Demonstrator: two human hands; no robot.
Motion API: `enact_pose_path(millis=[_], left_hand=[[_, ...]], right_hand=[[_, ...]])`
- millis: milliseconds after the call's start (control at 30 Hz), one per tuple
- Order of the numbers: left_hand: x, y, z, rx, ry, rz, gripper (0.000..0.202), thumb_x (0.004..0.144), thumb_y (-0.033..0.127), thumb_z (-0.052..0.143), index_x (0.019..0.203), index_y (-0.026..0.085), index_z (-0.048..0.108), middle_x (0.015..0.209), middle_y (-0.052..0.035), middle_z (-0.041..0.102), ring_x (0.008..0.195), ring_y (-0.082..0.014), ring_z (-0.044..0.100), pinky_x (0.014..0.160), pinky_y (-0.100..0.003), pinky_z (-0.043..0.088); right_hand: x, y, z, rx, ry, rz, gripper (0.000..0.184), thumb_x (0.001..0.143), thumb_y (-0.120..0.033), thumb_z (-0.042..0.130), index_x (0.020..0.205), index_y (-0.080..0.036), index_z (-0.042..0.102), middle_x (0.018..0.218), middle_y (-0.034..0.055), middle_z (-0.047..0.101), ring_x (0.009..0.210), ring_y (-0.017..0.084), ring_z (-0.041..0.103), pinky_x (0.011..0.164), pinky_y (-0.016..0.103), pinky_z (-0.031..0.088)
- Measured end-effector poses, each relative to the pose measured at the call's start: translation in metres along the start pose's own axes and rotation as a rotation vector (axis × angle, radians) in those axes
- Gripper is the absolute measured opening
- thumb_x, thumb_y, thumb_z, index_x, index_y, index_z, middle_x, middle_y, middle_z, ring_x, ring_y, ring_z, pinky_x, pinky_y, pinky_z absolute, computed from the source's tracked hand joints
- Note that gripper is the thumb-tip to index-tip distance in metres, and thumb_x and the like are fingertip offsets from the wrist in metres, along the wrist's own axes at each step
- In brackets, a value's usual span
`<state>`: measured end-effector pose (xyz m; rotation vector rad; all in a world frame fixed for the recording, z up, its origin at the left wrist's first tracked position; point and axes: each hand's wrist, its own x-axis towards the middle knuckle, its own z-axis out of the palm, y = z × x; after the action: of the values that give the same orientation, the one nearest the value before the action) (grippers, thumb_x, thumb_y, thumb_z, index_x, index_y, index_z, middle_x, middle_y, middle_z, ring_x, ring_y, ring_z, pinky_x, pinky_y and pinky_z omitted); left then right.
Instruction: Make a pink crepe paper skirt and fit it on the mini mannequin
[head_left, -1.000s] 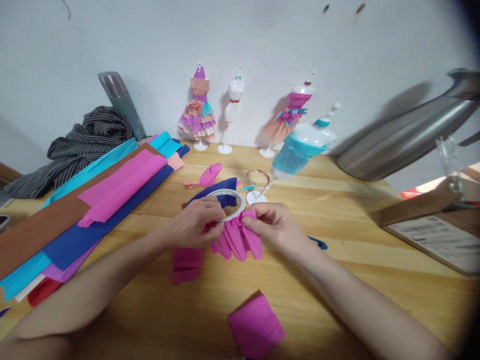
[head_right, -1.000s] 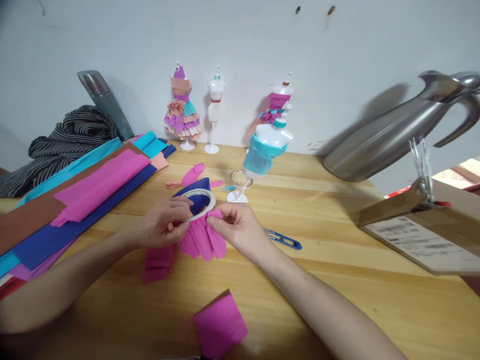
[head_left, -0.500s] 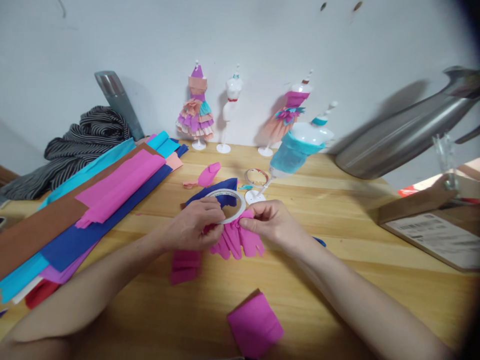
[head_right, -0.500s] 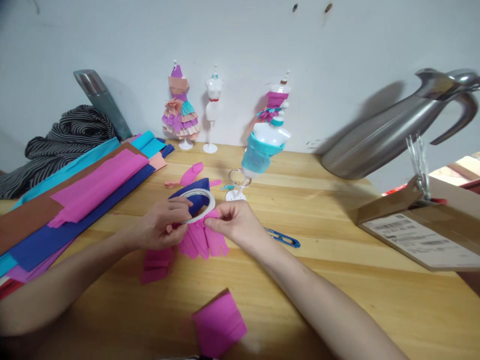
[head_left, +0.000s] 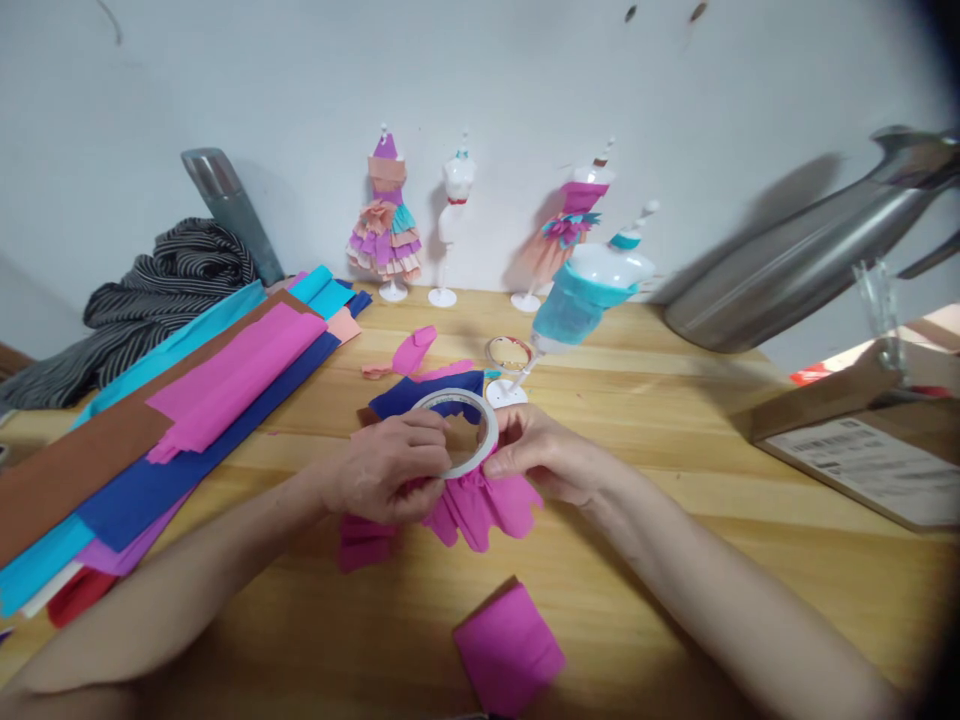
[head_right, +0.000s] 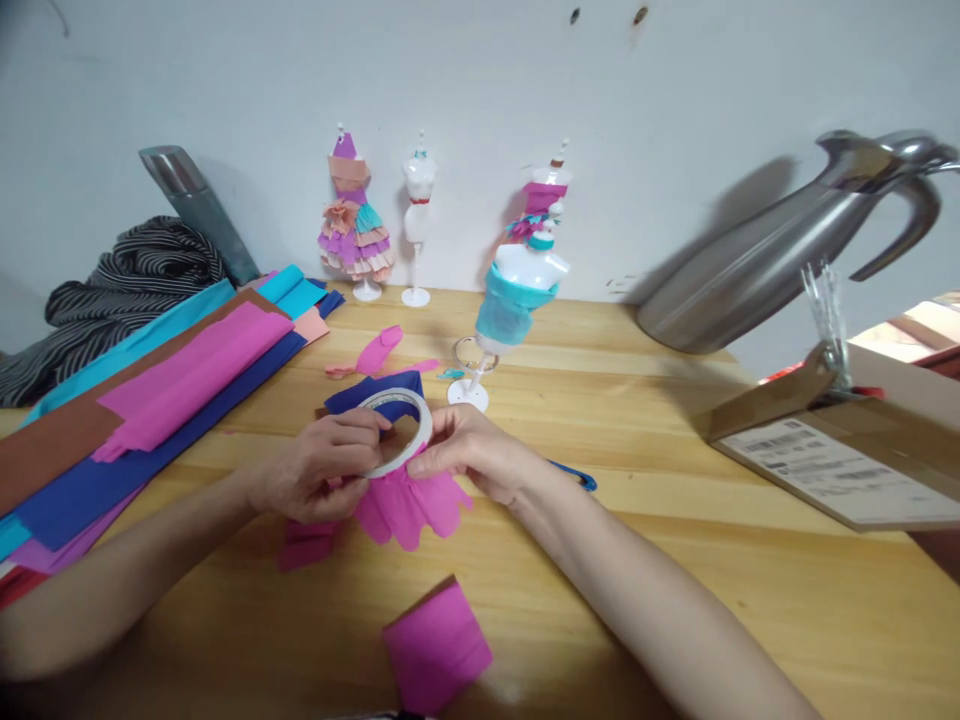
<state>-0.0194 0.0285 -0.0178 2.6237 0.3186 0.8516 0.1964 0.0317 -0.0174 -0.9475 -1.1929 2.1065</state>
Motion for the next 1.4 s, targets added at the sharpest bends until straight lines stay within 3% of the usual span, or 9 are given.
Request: enact_pose_path(millis=[167, 333, 567, 667, 1000, 1167, 1233, 1400], left_hand=[[0.001, 0.001, -0.001, -0.058, 0.010, -0.030, 0.024, 0.077, 0.006, 0.045, 0.067, 0.023, 0.031, 0.058, 0.0024, 0.040, 0.062, -0.0158, 0.042, 0.078, -0.031, 0.048], [0.002, 0.000, -0.001, -0.105, 0.036, -0.060, 0.024, 0.080, 0.010, 0.044, 0.066, 0.023, 0.030, 0.058, 0.0018, 0.040, 0.063, -0.0163, 0.043, 0.074, -0.032, 0.048], [0.001, -0.005, -0.003, -0.148, 0.079, -0.168, 0.030, 0.088, 0.015, 0.040, 0.063, 0.022, 0.026, 0.058, 0.0038, 0.033, 0.057, -0.0125, 0.036, 0.077, -0.032, 0.049], [0.002, -0.006, -0.003, -0.139, 0.095, -0.179, 0.030, 0.087, 0.014, 0.040, 0.063, 0.022, 0.024, 0.057, 0.0046, 0.031, 0.056, -0.0120, 0.033, 0.077, -0.031, 0.049], [0.001, -0.005, -0.004, -0.127, 0.125, -0.156, 0.031, 0.086, 0.011, 0.042, 0.063, 0.022, 0.023, 0.057, 0.0051, 0.030, 0.056, -0.0114, 0.033, 0.077, -0.030, 0.049], [-0.001, -0.006, -0.003, -0.132, 0.134, -0.174, 0.030, 0.088, 0.013, 0.042, 0.063, 0.022, 0.027, 0.058, 0.0043, 0.032, 0.059, -0.0119, 0.038, 0.078, -0.031, 0.049], [-0.001, -0.007, -0.002, -0.138, 0.134, -0.180, 0.031, 0.088, 0.014, 0.042, 0.063, 0.022, 0.028, 0.058, 0.0039, 0.033, 0.059, -0.0122, 0.039, 0.078, -0.031, 0.049], [-0.002, -0.008, -0.001, -0.141, 0.157, -0.169, 0.031, 0.088, 0.013, 0.044, 0.063, 0.021, 0.028, 0.058, 0.0043, 0.032, 0.058, -0.0120, 0.039, 0.078, -0.031, 0.049]], right_hand=[[-0.002, -0.003, -0.002, -0.022, -0.126, -0.048, 0.023, 0.054, -0.028, 0.088, 0.069, -0.016, 0.074, 0.065, -0.0021, 0.067, 0.059, 0.009, 0.056, 0.060, 0.021, 0.044], [-0.004, -0.005, -0.004, 0.072, -0.037, 0.051, 0.029, 0.053, -0.036, 0.087, 0.068, -0.016, 0.072, 0.057, -0.0029, 0.062, 0.049, 0.008, 0.050, 0.049, 0.020, 0.039], [-0.001, -0.004, -0.001, 0.135, 0.094, 0.010, 0.036, 0.056, -0.044, 0.084, 0.057, -0.017, 0.060, 0.046, -0.0043, 0.053, 0.039, 0.006, 0.040, 0.041, 0.020, 0.029], [-0.001, -0.003, 0.000, 0.013, 0.177, -0.089, 0.039, 0.059, -0.043, 0.083, 0.052, -0.016, 0.057, 0.045, -0.0047, 0.050, 0.041, 0.005, 0.038, 0.042, 0.020, 0.026], [-0.011, -0.001, 0.018, -0.530, 0.409, -0.415, 0.023, 0.070, -0.034, 0.069, 0.060, -0.019, 0.055, 0.052, -0.0029, 0.053, 0.046, 0.009, 0.043, 0.046, 0.024, 0.034], [-0.018, 0.001, 0.022, -0.996, 0.494, -0.746, 0.020, 0.080, -0.019, 0.058, 0.060, -0.019, 0.055, 0.055, -0.0013, 0.057, 0.053, 0.011, 0.052, 0.054, 0.025, 0.041], [-0.018, 0.002, 0.022, -1.054, 0.489, -0.820, 0.021, 0.081, -0.016, 0.057, 0.060, -0.018, 0.055, 0.055, -0.0017, 0.057, 0.053, 0.011, 0.052, 0.054, 0.025, 0.041], [-0.016, 0.003, 0.021, -0.966, 0.497, -0.790, 0.018, 0.080, -0.015, 0.060, 0.062, -0.018, 0.058, 0.055, -0.0018, 0.059, 0.050, 0.010, 0.054, 0.051, 0.022, 0.043]])
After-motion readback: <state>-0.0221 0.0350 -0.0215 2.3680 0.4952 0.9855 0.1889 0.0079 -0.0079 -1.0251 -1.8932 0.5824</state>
